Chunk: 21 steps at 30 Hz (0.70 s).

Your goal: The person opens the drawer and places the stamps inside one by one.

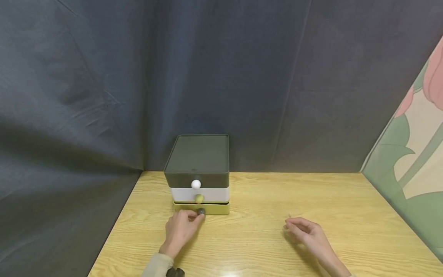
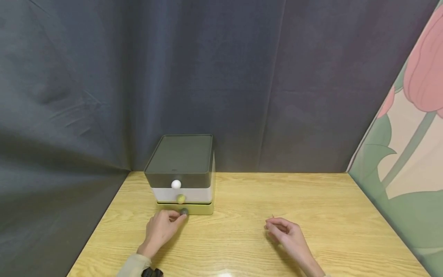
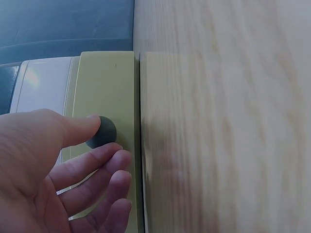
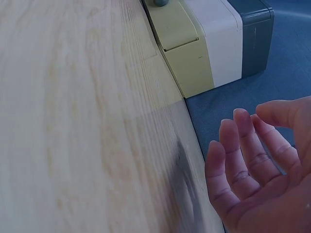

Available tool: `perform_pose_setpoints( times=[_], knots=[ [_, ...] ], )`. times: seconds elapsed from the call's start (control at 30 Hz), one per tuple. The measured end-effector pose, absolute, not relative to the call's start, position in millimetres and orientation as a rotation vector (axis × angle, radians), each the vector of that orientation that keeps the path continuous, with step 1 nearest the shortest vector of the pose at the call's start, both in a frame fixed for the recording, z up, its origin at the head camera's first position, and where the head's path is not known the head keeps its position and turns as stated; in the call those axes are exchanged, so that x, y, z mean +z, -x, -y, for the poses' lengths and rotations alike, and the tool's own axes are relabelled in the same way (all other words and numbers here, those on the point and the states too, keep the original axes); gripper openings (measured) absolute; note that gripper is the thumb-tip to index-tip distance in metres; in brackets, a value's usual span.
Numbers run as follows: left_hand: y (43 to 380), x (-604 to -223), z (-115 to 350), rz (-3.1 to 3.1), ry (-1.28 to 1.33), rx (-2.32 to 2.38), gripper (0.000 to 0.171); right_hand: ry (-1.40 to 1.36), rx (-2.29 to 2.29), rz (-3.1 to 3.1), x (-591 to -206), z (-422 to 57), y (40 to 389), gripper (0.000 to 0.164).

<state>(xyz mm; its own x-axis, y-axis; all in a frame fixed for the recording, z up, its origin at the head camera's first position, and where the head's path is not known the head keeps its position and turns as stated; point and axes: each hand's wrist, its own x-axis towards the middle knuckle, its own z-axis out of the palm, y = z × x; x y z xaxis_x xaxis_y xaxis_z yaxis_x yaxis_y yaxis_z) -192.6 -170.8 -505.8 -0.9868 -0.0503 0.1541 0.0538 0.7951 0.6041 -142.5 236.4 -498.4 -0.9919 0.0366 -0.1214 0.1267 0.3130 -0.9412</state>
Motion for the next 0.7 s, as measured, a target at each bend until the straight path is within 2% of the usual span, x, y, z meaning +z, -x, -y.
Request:
perform_pose_setpoints(
  times=[0.7],
  knots=[
    [205.0,-505.4,162.4,2.837,0.001,-0.871,0.026,-0.122,-1.776,-2.516,-493.2,-244.2,141.4,0.043]
  ],
)
